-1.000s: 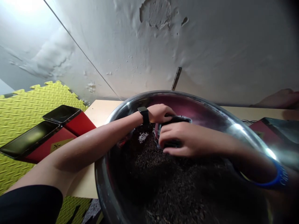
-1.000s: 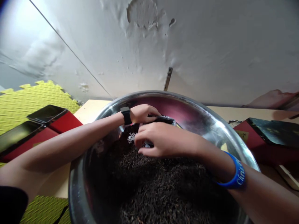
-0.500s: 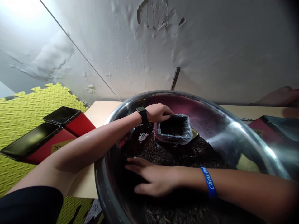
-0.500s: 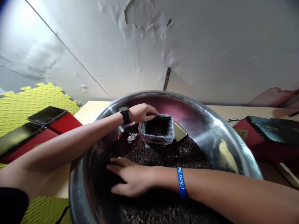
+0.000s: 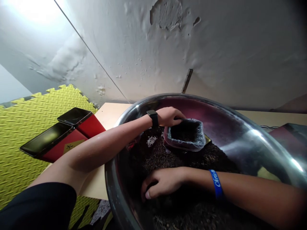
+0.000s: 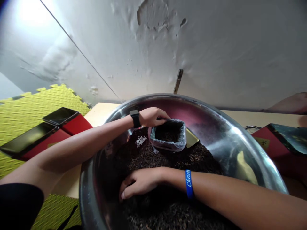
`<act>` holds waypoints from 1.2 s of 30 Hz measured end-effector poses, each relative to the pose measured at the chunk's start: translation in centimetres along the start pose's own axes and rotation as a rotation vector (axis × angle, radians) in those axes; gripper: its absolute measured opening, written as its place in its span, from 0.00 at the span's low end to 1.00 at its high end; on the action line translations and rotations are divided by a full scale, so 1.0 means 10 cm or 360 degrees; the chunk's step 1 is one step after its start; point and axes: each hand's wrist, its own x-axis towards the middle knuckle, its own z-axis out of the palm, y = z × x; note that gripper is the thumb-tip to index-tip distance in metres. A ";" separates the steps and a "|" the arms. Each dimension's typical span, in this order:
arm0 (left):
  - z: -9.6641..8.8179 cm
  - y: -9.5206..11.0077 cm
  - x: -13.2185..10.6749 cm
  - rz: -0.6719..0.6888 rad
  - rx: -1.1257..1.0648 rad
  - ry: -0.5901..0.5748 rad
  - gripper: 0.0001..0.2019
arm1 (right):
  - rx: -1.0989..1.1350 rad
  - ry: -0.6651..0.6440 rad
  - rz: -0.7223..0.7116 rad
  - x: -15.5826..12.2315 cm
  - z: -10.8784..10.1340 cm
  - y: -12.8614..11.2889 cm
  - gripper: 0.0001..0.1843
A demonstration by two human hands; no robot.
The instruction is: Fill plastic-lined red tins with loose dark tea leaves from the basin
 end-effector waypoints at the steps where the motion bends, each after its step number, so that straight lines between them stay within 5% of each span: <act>1: 0.00 0.01 0.00 0.0006 -0.0001 -0.0006 0.14 | 0.0005 -0.0086 0.0018 0.00 -0.01 0.00 0.17; 7: -0.02 0.02 -0.01 0.0023 -0.0030 -0.0012 0.15 | -0.0010 -0.0478 0.0185 -0.05 -0.02 -0.10 0.16; 12: -0.03 0.03 -0.01 0.0008 -0.0039 -0.0028 0.15 | -0.0176 -0.0619 0.0522 -0.12 0.01 -0.22 0.14; 18: -0.05 0.07 -0.01 -0.0017 -0.0030 -0.0048 0.14 | -0.0497 -0.0821 0.0652 -0.20 -0.02 -0.21 0.11; 22: -0.04 0.05 -0.01 0.0007 -0.0025 -0.0021 0.14 | -0.0900 -0.0524 0.0769 -0.30 -0.20 -0.13 0.20; 25: -0.04 0.05 -0.01 -0.0020 -0.0024 -0.0033 0.14 | -0.0973 0.0081 0.0726 -0.32 -0.33 0.01 0.20; 29: -0.05 0.06 -0.01 -0.0019 -0.0013 -0.0050 0.15 | -0.0684 0.0782 0.0305 -0.19 -0.30 0.28 0.20; 32: -0.05 0.05 -0.01 -0.0012 -0.0007 -0.0047 0.15 | -0.0431 0.0834 0.0112 -0.05 -0.18 0.39 0.24; 36: -0.02 0.03 0.00 -0.0014 -0.0011 -0.0039 0.15 | -0.0227 0.0491 -0.0038 0.05 -0.10 0.35 0.18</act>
